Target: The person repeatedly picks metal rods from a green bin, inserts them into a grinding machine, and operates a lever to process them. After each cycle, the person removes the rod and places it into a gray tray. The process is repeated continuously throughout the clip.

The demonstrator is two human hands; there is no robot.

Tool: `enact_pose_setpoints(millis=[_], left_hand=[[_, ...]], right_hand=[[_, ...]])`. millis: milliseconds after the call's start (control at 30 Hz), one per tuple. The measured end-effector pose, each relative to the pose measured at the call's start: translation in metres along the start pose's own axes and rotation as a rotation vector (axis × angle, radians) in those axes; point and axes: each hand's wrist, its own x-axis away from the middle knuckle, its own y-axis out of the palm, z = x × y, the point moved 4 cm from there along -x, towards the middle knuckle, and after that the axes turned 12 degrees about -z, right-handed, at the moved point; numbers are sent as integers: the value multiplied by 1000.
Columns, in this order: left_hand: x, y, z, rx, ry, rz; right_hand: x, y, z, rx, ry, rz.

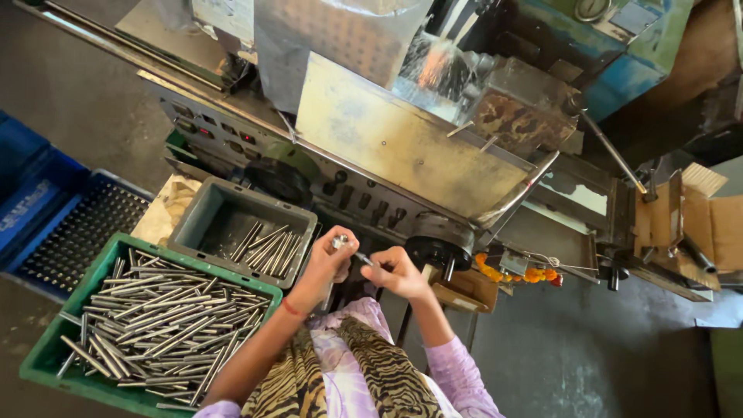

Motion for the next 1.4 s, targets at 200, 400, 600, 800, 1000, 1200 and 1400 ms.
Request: enact_pose_setpoints(millis=[200, 400, 600, 800, 1000, 1200, 1400], left_hand=[[7, -96, -43, 498, -54, 87], [68, -231, -74, 880, 229, 523], [78, -295, -58, 922, 342, 695], [-31, -273, -38, 760, 251, 692], [-205, -153, 14, 293, 102, 388], [-353, -13, 57, -223, -62, -64], [-548, 39, 30, -76, 2, -147]], right_hand=[[1, 23, 7, 588, 25, 381], [36, 18, 36, 560, 171, 560], [32, -31, 48, 667, 226, 618], [-7, -103, 27, 795, 86, 648], [-2, -234, 11, 1028, 54, 725], [76, -416, 22, 1351, 204, 996], [194, -602, 57, 1272, 801, 1260]])
